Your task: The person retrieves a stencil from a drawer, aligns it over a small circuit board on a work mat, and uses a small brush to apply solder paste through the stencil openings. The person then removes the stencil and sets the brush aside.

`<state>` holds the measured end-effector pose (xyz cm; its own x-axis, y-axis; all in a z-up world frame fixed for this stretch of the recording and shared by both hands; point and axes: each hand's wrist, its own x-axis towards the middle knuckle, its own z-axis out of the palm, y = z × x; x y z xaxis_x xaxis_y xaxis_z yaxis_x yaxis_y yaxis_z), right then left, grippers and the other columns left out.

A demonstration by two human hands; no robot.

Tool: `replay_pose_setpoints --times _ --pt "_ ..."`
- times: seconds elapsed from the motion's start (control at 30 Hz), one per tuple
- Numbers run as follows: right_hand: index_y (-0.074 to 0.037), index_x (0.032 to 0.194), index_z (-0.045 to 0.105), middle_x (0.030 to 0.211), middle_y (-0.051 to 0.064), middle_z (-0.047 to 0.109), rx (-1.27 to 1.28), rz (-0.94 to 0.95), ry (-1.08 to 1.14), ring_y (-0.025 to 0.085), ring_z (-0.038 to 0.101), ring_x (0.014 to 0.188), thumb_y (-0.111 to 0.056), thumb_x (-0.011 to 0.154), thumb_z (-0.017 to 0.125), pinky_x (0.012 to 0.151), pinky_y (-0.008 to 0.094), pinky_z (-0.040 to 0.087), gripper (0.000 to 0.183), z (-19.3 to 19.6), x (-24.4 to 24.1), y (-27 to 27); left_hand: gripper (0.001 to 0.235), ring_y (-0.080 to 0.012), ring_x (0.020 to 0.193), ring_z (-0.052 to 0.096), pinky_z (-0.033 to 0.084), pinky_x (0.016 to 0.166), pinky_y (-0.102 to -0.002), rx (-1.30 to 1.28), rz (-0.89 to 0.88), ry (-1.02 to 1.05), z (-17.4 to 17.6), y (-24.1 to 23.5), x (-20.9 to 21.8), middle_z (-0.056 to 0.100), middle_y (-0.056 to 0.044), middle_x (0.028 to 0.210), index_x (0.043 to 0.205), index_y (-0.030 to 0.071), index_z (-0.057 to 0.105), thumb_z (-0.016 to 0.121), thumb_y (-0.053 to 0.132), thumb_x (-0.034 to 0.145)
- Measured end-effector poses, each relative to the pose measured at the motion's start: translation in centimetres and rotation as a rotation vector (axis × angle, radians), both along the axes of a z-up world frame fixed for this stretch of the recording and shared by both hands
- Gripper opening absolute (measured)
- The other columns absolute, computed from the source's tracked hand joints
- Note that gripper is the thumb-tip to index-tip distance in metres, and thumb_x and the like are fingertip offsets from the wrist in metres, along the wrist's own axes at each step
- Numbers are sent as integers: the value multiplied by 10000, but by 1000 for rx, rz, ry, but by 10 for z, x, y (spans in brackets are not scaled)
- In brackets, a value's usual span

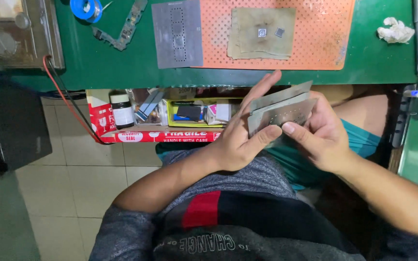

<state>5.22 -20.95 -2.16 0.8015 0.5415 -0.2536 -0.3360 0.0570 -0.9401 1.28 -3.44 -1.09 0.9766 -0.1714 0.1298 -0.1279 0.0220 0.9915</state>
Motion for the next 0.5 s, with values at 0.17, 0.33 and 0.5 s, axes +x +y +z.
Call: replay_pose_setpoints --times 0.17,0.33,0.5 --pt "26 882 502 826 110 537 -326 -139 -510 166 492 747 -35 853 581 703 257 393 104 1 8 -15 535 -275 1304 289 329 1127 -415 130 218 -190 -4 36 -9 253 -141 1356 1256 91 306 519 393 869" --pt "76 991 510 952 208 592 -173 69 -941 280 628 887 -42 861 474 781 325 547 180 1 18 9 394 -253 989 532 421 823 -351 734 323 -394 -19 81 -41 528 -130 1066 1045 56 501 710 256 778" --pt "-46 937 609 851 105 593 -637 258 -1439 260 598 782 -144 897 459 665 340 490 184 -17 5 41 343 -182 988 476 292 784 -391 1087 264 -425 -53 86 -67 490 -15 1172 1133 235 538 536 388 826"
